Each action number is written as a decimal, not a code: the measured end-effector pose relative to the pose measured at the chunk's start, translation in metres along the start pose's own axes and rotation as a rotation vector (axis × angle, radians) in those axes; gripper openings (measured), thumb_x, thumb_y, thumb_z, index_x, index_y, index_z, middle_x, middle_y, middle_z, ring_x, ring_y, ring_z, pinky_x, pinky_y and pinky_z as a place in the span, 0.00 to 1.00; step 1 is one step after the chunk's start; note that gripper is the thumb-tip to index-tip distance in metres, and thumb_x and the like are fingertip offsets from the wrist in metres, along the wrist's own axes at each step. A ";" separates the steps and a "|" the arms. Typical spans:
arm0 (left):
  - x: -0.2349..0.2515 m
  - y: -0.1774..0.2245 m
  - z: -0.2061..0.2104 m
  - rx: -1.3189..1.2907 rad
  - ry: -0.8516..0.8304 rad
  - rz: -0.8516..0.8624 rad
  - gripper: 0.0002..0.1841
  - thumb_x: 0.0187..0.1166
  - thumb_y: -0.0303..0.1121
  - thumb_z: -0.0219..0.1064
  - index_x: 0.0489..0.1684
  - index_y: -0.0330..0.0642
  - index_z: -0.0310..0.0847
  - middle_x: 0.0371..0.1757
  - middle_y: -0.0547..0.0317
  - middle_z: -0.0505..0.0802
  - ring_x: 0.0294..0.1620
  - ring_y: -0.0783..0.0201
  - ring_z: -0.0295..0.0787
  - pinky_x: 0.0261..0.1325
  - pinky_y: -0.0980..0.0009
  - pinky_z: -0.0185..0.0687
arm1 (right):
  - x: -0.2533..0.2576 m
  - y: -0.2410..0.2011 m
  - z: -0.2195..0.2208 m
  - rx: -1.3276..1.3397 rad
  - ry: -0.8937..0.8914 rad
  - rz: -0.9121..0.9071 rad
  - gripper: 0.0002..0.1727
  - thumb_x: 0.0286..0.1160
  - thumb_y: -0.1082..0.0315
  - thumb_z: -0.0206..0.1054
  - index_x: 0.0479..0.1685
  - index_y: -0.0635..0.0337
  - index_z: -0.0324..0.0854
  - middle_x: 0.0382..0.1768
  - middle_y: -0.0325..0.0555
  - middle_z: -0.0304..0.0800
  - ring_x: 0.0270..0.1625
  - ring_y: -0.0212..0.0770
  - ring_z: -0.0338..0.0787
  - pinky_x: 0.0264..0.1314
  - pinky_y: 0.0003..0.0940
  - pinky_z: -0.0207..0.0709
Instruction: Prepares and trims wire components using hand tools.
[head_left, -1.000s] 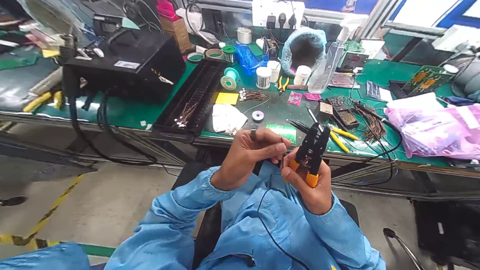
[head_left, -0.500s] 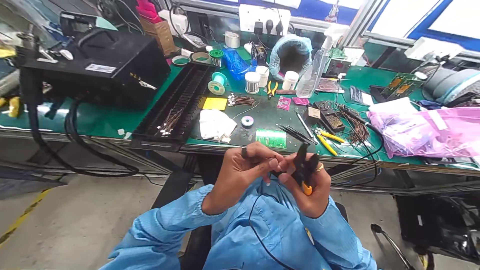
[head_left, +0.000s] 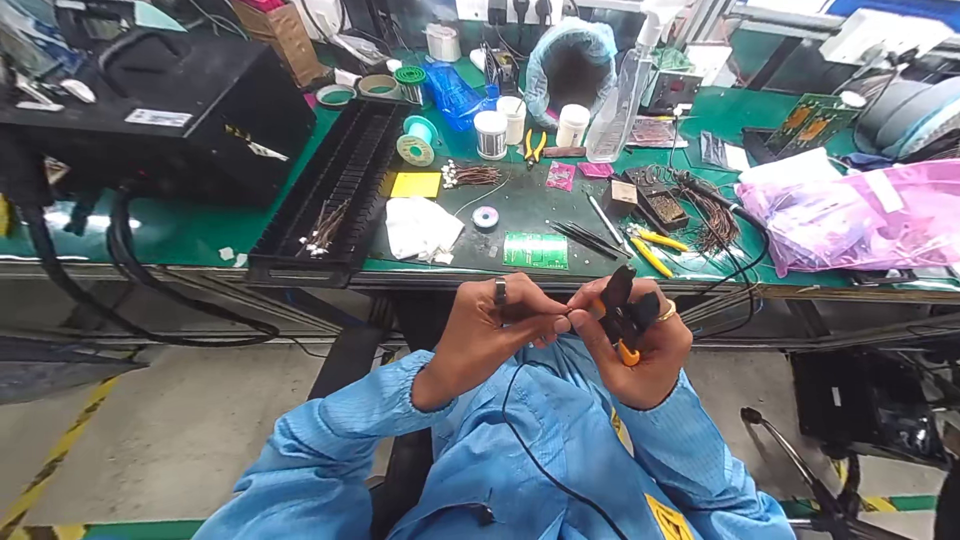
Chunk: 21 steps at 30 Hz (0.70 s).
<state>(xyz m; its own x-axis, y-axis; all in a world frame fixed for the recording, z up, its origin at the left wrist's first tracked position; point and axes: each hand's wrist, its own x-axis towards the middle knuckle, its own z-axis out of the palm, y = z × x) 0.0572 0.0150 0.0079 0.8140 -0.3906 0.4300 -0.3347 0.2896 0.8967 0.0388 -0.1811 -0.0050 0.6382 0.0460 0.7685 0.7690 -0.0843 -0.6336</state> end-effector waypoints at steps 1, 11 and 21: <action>0.000 0.000 0.000 0.005 0.001 -0.003 0.06 0.72 0.19 0.76 0.43 0.28 0.89 0.40 0.52 0.95 0.34 0.65 0.95 0.38 0.72 0.95 | -0.001 0.000 0.000 -0.008 -0.002 -0.009 0.15 0.71 0.75 0.75 0.54 0.67 0.81 0.45 0.51 0.94 0.50 0.39 0.95 0.57 0.36 0.91; 0.001 -0.003 0.006 -0.253 -0.052 -0.116 0.04 0.86 0.23 0.62 0.50 0.32 0.77 0.44 0.49 0.94 0.38 0.60 0.96 0.40 0.68 0.96 | 0.001 -0.002 0.001 0.103 0.080 0.111 0.15 0.74 0.75 0.72 0.56 0.68 0.77 0.43 0.45 0.92 0.44 0.35 0.92 0.48 0.31 0.89; 0.001 0.004 0.002 0.174 0.028 0.073 0.06 0.79 0.24 0.71 0.46 0.30 0.88 0.41 0.59 0.95 0.39 0.72 0.91 0.46 0.75 0.90 | -0.002 0.003 0.007 0.171 0.082 0.145 0.16 0.76 0.75 0.70 0.58 0.71 0.76 0.44 0.47 0.91 0.47 0.37 0.92 0.51 0.33 0.89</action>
<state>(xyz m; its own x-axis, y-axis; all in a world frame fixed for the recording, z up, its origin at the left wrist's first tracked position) 0.0560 0.0143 0.0119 0.7967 -0.3492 0.4933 -0.4682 0.1594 0.8691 0.0400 -0.1746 -0.0093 0.7429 -0.0356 0.6685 0.6687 0.0864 -0.7385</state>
